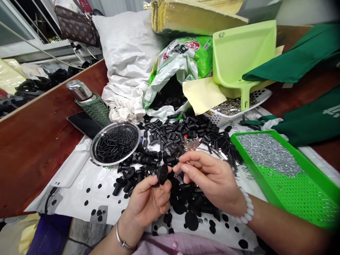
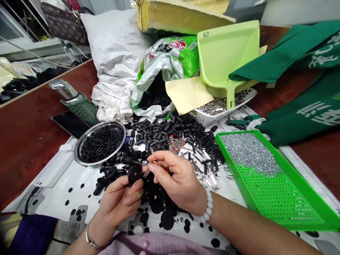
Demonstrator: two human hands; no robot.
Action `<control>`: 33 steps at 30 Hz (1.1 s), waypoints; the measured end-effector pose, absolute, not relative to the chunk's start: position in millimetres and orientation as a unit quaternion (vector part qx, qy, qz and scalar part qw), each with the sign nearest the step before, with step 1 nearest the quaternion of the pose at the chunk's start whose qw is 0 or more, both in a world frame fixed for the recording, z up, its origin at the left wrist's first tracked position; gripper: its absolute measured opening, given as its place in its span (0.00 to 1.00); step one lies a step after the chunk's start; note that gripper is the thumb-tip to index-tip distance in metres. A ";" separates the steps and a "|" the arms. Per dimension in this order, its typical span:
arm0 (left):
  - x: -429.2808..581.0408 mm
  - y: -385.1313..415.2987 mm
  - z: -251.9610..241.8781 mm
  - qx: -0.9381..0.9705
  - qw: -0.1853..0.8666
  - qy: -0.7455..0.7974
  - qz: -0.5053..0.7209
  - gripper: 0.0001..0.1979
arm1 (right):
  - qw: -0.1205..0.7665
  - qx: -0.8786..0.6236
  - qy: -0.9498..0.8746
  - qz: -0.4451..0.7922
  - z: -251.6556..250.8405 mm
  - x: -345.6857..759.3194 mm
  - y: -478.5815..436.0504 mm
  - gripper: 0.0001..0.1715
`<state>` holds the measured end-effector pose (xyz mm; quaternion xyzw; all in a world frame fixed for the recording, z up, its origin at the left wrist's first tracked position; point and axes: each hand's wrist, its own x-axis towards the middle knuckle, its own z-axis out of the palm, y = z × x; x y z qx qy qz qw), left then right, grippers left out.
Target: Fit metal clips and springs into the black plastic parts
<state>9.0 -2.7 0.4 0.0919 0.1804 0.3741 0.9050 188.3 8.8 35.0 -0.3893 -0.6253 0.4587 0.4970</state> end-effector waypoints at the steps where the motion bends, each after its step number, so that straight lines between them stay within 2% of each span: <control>1: 9.7 -2.9 0.0 0.090 0.907 0.176 0.373 0.12 | 0.499 -0.390 -0.638 0.437 35.2 187.3 9.3 0.06; 8: 12.0 -4.4 -1.0 0.076 0.915 0.165 0.361 0.08 | 0.532 -0.339 -0.732 0.260 35.3 180.2 11.3 0.08; 14: 13.4 -5.2 0.0 0.058 0.919 0.150 0.361 0.09 | 0.471 -0.280 -0.830 0.105 32.7 187.1 7.5 0.08; 18: 12.4 -4.9 0.5 0.031 0.928 0.142 0.344 0.11 | 0.461 -0.244 -0.852 0.037 31.5 187.7 8.1 0.08; 24: 9.3 -3.7 -2.5 0.008 0.934 0.135 0.331 0.13 | 0.419 -0.272 -0.858 0.114 32.0 189.1 8.7 0.06; 33: 10.3 -3.9 -3.9 0.036 0.942 0.157 0.293 0.09 | 0.356 -0.188 -0.911 0.088 33.6 197.4 12.3 0.10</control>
